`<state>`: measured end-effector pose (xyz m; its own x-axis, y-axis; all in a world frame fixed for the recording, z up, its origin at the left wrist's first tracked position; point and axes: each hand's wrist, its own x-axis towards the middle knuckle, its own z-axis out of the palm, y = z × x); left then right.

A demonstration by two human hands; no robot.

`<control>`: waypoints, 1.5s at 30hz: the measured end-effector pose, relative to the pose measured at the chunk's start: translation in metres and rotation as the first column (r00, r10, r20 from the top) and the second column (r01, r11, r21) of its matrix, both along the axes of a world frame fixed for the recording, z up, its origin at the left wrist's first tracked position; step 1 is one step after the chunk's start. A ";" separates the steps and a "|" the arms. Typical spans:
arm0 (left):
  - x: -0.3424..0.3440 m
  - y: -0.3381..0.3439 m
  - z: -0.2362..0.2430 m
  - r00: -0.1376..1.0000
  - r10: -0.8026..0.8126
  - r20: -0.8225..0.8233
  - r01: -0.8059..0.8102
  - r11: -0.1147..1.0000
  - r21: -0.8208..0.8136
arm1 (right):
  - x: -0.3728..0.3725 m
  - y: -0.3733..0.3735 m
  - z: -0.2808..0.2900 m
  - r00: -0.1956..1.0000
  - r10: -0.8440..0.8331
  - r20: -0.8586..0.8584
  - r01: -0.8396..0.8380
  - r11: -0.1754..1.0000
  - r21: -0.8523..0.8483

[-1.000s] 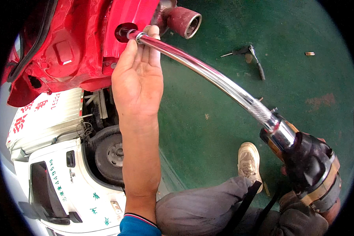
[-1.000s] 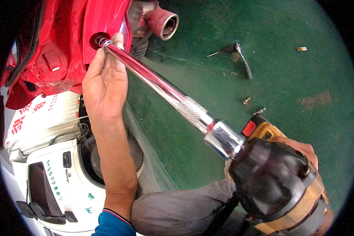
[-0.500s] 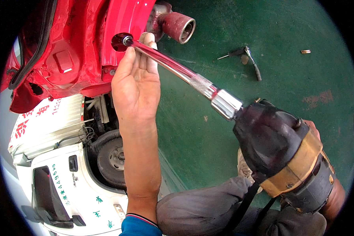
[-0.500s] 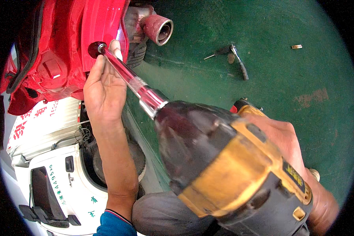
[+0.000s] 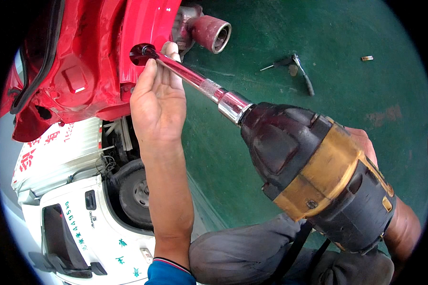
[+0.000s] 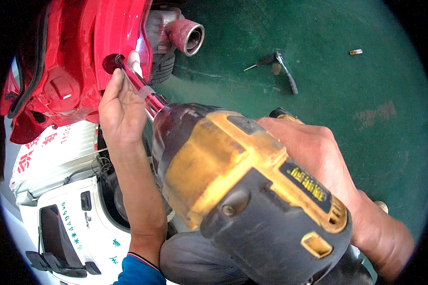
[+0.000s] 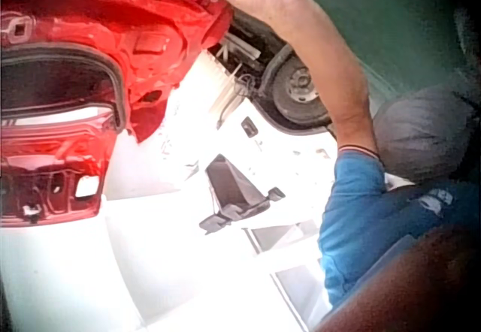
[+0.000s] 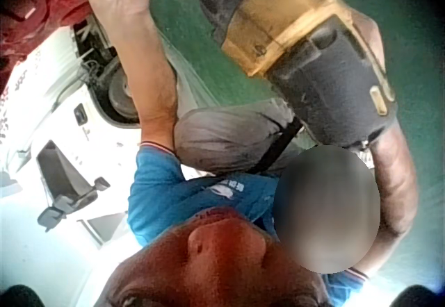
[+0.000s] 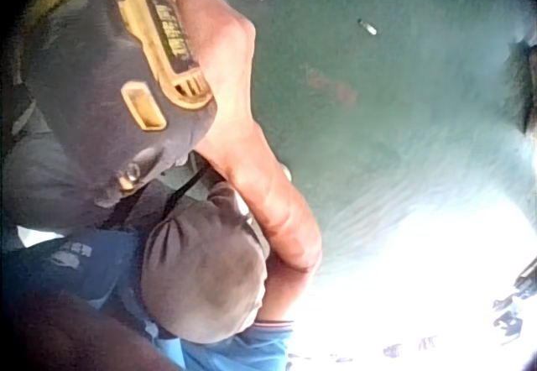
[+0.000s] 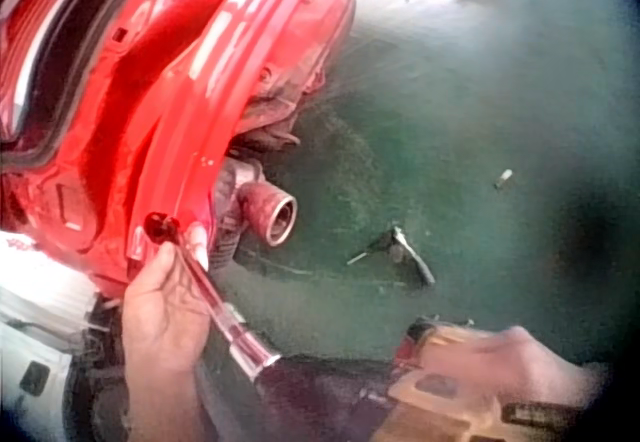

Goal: The person uses a cordless impact wrench and a manual screwdriver to remove and install fasteners on a red car bumper. They repeatedly attach and detach the bumper, working on multiple fastener locations along the lower edge.

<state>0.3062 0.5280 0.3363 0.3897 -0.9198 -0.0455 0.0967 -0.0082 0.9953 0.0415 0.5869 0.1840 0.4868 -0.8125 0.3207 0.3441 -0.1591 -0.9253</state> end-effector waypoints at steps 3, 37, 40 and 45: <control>-0.013 -0.013 -0.009 0.987 -0.133 -0.088 0.133 0.991 -0.003 | -0.022 0.004 0.015 0.993 -0.082 -0.087 0.079 0.996 -0.031; -0.025 -0.006 -0.002 0.962 -0.160 -0.224 0.163 0.987 -0.002 | -0.017 0.011 0.054 0.990 -0.138 -0.037 0.138 0.990 -0.004; -0.022 -0.008 -0.002 0.957 -0.159 -0.241 0.171 0.985 0.032 | -0.021 0.009 0.057 0.983 -0.161 -0.088 0.157 0.986 -0.057; -0.019 -0.007 0.005 0.854 -0.283 -0.436 0.329 0.944 0.033 | -0.020 0.005 0.054 0.976 -0.194 -0.103 0.175 0.970 -0.170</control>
